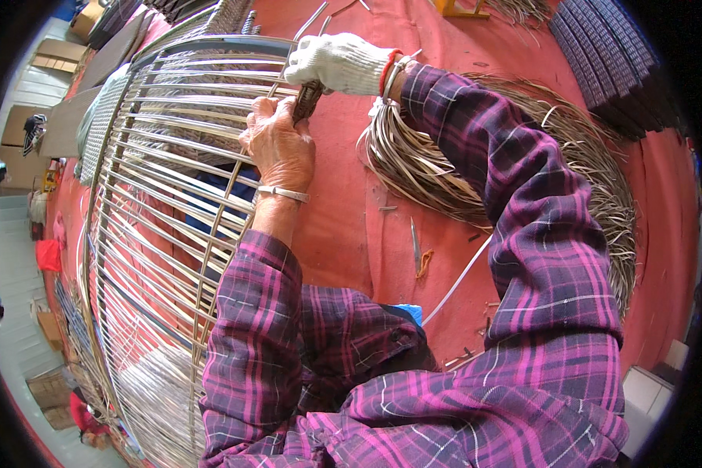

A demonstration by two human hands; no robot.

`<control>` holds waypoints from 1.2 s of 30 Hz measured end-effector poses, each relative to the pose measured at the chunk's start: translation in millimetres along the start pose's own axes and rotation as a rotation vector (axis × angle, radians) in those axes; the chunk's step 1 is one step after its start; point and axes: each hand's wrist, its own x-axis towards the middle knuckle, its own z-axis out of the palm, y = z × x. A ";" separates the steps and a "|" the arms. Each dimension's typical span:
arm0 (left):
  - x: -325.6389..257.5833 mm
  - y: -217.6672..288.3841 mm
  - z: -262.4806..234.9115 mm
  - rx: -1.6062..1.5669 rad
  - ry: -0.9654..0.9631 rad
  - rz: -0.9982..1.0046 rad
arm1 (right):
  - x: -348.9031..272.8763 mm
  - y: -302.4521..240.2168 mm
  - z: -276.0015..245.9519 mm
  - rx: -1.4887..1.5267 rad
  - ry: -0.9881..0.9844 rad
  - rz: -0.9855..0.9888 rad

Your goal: The person weaves a rattan basket by hand, threading flexible strips through vertical staves and tightening the weave. They rotate the basket to access different sections and continue the over-and-under pattern along the rim.

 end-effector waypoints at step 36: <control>4.7 1.4 11.9 -0.021 0.030 0.177 | -23.1 25.5 52.4 0.938 0.661 1.080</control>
